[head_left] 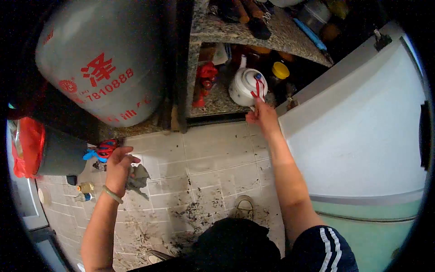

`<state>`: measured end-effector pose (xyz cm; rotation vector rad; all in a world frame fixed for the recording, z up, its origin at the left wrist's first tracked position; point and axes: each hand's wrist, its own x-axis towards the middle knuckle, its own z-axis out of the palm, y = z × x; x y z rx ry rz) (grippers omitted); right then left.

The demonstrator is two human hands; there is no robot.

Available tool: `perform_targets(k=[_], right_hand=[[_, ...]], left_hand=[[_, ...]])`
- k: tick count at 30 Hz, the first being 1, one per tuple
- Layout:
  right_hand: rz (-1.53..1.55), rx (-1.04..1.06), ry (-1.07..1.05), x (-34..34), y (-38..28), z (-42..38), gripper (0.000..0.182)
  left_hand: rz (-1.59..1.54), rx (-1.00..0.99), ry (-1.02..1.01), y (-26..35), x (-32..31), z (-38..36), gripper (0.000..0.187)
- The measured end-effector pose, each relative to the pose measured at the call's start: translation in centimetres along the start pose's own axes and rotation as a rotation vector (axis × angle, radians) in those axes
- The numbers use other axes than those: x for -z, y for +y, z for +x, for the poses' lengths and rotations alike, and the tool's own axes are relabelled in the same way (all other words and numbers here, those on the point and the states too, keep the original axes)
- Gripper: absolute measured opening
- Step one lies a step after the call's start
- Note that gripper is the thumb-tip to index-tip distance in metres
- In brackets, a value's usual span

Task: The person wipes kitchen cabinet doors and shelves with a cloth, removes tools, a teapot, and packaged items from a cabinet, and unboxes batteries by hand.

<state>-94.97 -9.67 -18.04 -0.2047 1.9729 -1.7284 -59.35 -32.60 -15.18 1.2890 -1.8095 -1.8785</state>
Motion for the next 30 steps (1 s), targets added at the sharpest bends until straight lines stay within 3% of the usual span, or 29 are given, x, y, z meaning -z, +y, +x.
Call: perform_targets(k=[1, 3, 7, 9, 11, 14, 16, 18, 20, 22, 24, 28, 30], right_hand=[[0.011, 0.043, 0.044, -0.2, 0.8, -1.5, 0.039], [-0.255, 0.157, 0.006, 1.8, 3.7, -3.6, 0.038], [-0.573, 0.192, -0.073, 3.4, 4.8, -11.5, 0.033], [-0.414, 0.082, -0.162, 2.8, 6.0, -14.6, 0.031], [-0.236, 0.016, -0.381, 2.2, 8.2, -16.1, 0.029], [-0.222, -0.016, -0.531, -1.4, 11.1, -16.6, 0.025], [-0.391, -0.057, -0.703, -4.5, 13.8, -15.8, 0.025], [-0.413, 0.056, -0.795, -9.2, 15.0, -15.1, 0.027], [-0.433, -0.041, -0.875, -13.6, 14.3, -14.9, 0.030], [-0.624, 0.049, -0.985, -17.4, 15.9, -13.4, 0.036], [-0.352, 0.010, -1.010, -20.4, 17.9, -13.0, 0.041], [-0.700, 0.135, -1.057, -24.6, 15.1, -11.7, 0.040], [-0.513, 0.177, -1.037, -25.8, 16.0, -11.3, 0.042]], left_hand=[[-0.014, -0.028, 0.027, -0.1, 0.2, 0.0, 0.026], [-0.026, -0.051, 0.059, -0.1, 0.6, -0.1, 0.025], [-0.050, -0.121, 0.144, 0.1, 2.3, 0.6, 0.020], [-0.103, -0.170, 0.125, 0.6, 3.7, 0.7, 0.020], [-0.124, -0.154, 0.168, 2.1, 4.3, 0.1, 0.021], [-0.114, -0.124, 0.257, 2.3, 7.1, 0.2, 0.022], [-0.144, -0.139, 0.263, 2.4, 8.1, -0.2, 0.022], [-0.102, -0.154, 0.317, 2.7, 8.7, -0.8, 0.023], [-0.145, -0.210, 0.289, 2.3, 9.3, -1.4, 0.024], [-0.067, -0.170, 0.386, 3.1, 8.8, -2.4, 0.022], [-0.060, -0.208, 0.351, 2.5, 9.6, -2.3, 0.021], [-0.077, -0.178, 0.360, 2.7, 10.0, -2.3, 0.021], [-0.029, -0.174, 0.362, 3.0, 9.8, -2.5, 0.020]])
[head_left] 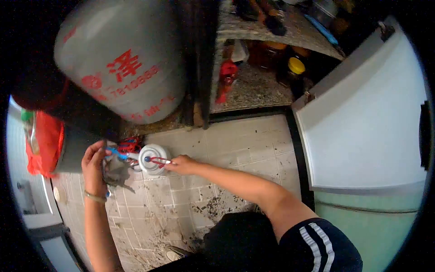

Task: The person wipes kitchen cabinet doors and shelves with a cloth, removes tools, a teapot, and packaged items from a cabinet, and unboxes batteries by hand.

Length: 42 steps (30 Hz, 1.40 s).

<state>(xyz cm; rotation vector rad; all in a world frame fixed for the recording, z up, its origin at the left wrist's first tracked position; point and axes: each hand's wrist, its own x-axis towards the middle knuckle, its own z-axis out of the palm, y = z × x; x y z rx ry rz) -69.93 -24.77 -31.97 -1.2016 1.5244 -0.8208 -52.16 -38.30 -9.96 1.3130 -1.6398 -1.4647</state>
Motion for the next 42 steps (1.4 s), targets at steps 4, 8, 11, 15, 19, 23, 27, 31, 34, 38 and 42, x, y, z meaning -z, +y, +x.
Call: perform_targets(k=[4, 8, 11, 15, 19, 23, 27, 31, 34, 38, 42], right_hand=[[0.009, 0.093, 0.192, 0.0, 0.4, 0.8, 0.041], [-0.182, -0.037, 0.324, 4.8, 0.8, -3.0, 0.033], [-0.097, 0.062, 0.840, 13.0, 0.0, -7.2, 0.010], [-0.147, 0.167, 1.347, 26.9, -4.2, -6.3, 0.029], [-0.064, -0.094, 0.842, 36.0, -8.6, -3.2, 0.053], [0.055, 0.068, 0.640, 39.6, -4.0, 2.5, 0.051], [-0.320, -0.058, 0.880, 41.4, -1.4, 4.4, 0.047], [-1.291, 0.038, 0.990, 43.0, 0.8, 3.1, 0.045], [-1.548, -0.070, 1.041, 40.8, -1.3, -0.5, 0.037], [-0.049, 0.340, 1.207, 35.8, -6.0, -7.2, 0.024], [0.374, 0.272, 1.136, 27.6, -10.2, -16.4, 0.026]], left_hand=[[-0.081, -0.046, -0.052, -0.7, -1.1, 0.4, 0.023], [0.018, -0.005, -0.026, 0.4, -2.8, -0.8, 0.020], [-0.013, -0.014, -0.014, 0.1, -3.8, -0.6, 0.019], [-0.024, 0.007, -0.075, 0.6, -5.3, -0.5, 0.017], [-0.034, 0.001, -0.131, 1.1, -7.2, -0.9, 0.017], [-0.016, -0.001, -0.143, 2.2, -7.9, -1.8, 0.019], [-0.005, -0.032, -0.157, 2.0, -7.2, -1.9, 0.020], [0.009, 0.005, -0.130, 1.8, -6.4, -1.7, 0.020], [-0.007, 0.008, -0.156, 1.6, -6.2, -1.6, 0.020], [-0.006, 0.025, -0.127, 1.4, -6.0, -1.4, 0.020], [-0.025, 0.059, -0.145, 1.5, -6.8, -1.5, 0.018]])
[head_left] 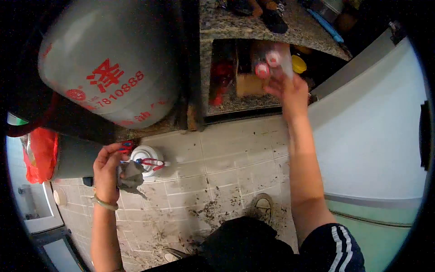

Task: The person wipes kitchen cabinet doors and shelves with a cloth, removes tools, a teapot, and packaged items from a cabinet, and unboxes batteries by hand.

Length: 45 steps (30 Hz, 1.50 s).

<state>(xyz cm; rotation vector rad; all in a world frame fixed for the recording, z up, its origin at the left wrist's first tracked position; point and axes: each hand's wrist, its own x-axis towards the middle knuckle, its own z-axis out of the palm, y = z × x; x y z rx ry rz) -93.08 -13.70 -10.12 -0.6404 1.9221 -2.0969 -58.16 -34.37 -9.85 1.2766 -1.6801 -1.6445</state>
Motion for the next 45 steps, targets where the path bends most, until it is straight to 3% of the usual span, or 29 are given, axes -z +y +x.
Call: perform_targets(k=[5, 7, 8, 11, 13, 14, 16, 23, 25, 26, 28, 30, 31, 32, 34, 35, 36, 37, 38, 40, 42, 44, 45], right_hand=[[-0.477, -0.020, 0.017, 7.3, 4.6, -10.1, 0.027], [-0.064, -0.277, 0.030, 8.9, 7.2, -13.6, 0.025], [-0.078, -0.297, 0.040, 10.5, 9.6, -14.7, 0.025], [-0.356, -0.387, -0.047, 14.4, 16.0, -18.0, 0.024], [-0.083, -0.595, 0.098, 14.4, 17.4, -19.8, 0.025], [-0.090, -0.615, 0.099, 14.8, 17.9, -20.5, 0.025], [0.239, -0.609, 0.066, 14.2, 18.0, -20.8, 0.031], [0.435, -0.629, 0.070, 13.5, 16.0, -22.0, 0.027], [0.329, -0.666, -0.126, 14.1, 15.5, -22.3, 0.023], [0.330, -0.669, -0.124, 14.0, 14.9, -22.5, 0.023], [-0.271, -0.581, -0.482, 12.2, 10.8, -22.5, 0.019], [-0.416, -0.689, -0.643, 8.7, 8.9, -22.5, 0.024], [-0.194, -0.586, -0.691, 6.9, 9.1, -23.2, 0.026], [0.027, -0.476, -0.734, 5.2, 9.2, -23.9, 0.029], [-0.075, -0.382, -0.981, 1.5, 7.4, -23.7, 0.031], [0.100, -0.473, -0.982, 1.0, 6.2, -23.6, 0.028], [0.105, -0.472, -0.985, 1.6, 6.4, -23.1, 0.028], [0.137, -0.623, -0.916, 2.8, 6.8, -22.3, 0.031], [0.167, -0.773, -0.844, 4.1, 7.6, -21.5, 0.034], [-0.011, -0.497, -0.270, 7.8, 13.8, -21.7, 0.040], [-0.648, -0.213, -0.140, 9.4, 17.2, -18.8, 0.042], [-0.656, -0.009, -0.047, 8.1, 18.7, -15.9, 0.036], [-0.659, 0.060, -0.016, 7.6, 19.4, -14.6, 0.034]], left_hand=[[0.053, -0.081, -0.077, -2.0, -0.9, 1.1, 0.020], [0.071, 0.030, -0.126, -0.9, -1.8, 0.6, 0.021], [0.119, -0.045, -0.117, -2.4, -1.7, 1.2, 0.021], [0.080, 0.018, -0.136, -2.6, -2.7, 0.9, 0.020], [0.073, 0.021, -0.147, -3.0, -2.8, 0.7, 0.019], [0.078, 0.042, -0.150, -3.4, -2.8, 0.4, 0.019], [0.072, 0.055, -0.156, -3.5, -2.7, 0.1, 0.019], [0.077, 0.240, -0.439, -6.5, -5.5, -1.5, 0.020], [0.109, 0.268, -0.589, -7.5, -6.9, -2.3, 0.024], [0.141, 0.247, -0.693, -8.4, -7.6, -2.7, 0.028], [0.192, 0.219, -0.865, -8.9, -9.4, -4.3, 0.049], [0.022, 0.209, -0.949, -11.0, -10.7, -5.9, 0.072], [-0.005, 0.261, -0.974, -11.1, -11.3, -6.6, 0.081], [-0.092, 0.332, -1.095, -13.0, -12.1, -6.7, 0.077], [-0.157, 0.498, -0.782, -14.9, -12.9, -6.9, 0.072], [-0.153, 0.497, -0.774, -14.4, -12.2, -6.6, 0.072], [-0.370, 0.749, -0.784, -13.6, -10.9, -6.0, 0.061], [-0.594, 1.002, -0.782, -13.0, -9.9, -5.7, 0.049], [-0.595, 1.005, -0.777, -12.7, -9.2, -5.5, 0.049], [-0.716, 1.082, -0.819, -12.5, -7.9, -5.4, 0.048], [-0.768, 1.144, -0.834, -12.8, -7.0, -5.3, 0.048], [-0.777, 1.082, -0.983, -13.3, -7.0, -5.0, 0.050], [-0.660, 0.967, -0.850, -12.7, -8.0, -5.6, 0.050]])
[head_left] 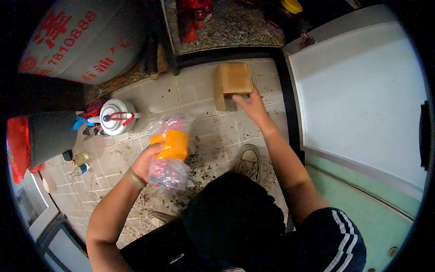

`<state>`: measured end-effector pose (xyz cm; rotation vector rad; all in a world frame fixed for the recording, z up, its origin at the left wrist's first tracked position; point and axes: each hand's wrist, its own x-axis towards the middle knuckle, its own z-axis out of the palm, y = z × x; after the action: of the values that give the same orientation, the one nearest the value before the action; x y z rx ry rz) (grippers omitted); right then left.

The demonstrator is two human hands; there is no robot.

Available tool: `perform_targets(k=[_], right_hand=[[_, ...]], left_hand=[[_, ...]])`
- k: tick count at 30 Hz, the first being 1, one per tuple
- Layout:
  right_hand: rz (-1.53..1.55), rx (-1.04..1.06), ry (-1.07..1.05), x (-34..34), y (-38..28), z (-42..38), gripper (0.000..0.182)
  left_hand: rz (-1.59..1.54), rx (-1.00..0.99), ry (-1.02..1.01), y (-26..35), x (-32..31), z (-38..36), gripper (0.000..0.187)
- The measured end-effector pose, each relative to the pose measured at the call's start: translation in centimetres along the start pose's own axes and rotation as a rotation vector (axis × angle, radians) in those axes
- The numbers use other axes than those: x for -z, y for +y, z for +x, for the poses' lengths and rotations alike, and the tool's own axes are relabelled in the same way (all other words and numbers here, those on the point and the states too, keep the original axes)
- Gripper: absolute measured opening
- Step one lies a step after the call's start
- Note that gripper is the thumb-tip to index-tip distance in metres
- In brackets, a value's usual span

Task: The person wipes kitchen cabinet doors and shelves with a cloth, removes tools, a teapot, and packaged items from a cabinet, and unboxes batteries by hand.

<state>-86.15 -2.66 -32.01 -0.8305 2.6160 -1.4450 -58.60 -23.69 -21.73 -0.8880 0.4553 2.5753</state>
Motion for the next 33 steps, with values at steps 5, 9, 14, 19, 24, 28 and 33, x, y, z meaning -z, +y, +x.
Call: perform_targets(k=[5, 9, 14, 19, 24, 28, 33], right_hand=[[-0.170, -0.320, -0.424, 1.2, -5.8, 3.3, 0.038], [-0.345, -0.172, -0.570, 2.4, -9.0, 3.4, 0.043], [-0.048, -0.513, -0.764, 1.7, -7.8, 2.8, 0.041], [-0.701, -0.243, -0.440, 7.0, -0.4, -0.5, 0.044], [-1.142, -0.131, -0.527, 9.8, 6.9, -9.8, 0.042], [-0.991, -0.432, -0.347, 9.3, 6.5, -10.1, 0.043], [0.443, -0.559, -0.351, 8.6, -1.3, -6.0, 0.040]], left_hand=[[0.135, -0.112, 0.047, 0.1, -0.6, -0.7, 0.049], [0.144, -0.137, 0.059, 0.7, 0.1, -1.7, 0.048], [0.174, -0.141, 0.155, 0.5, 1.3, -2.3, 0.051], [0.187, -0.170, 0.168, 0.5, 2.7, -3.3, 0.052], [0.201, -0.215, 0.187, 1.0, 3.0, -3.2, 0.051], [0.097, -0.172, 0.100, 1.5, 2.7, -3.2, 0.045], [0.149, -0.179, 0.118, 1.2, 2.5, -3.3, 0.046]])
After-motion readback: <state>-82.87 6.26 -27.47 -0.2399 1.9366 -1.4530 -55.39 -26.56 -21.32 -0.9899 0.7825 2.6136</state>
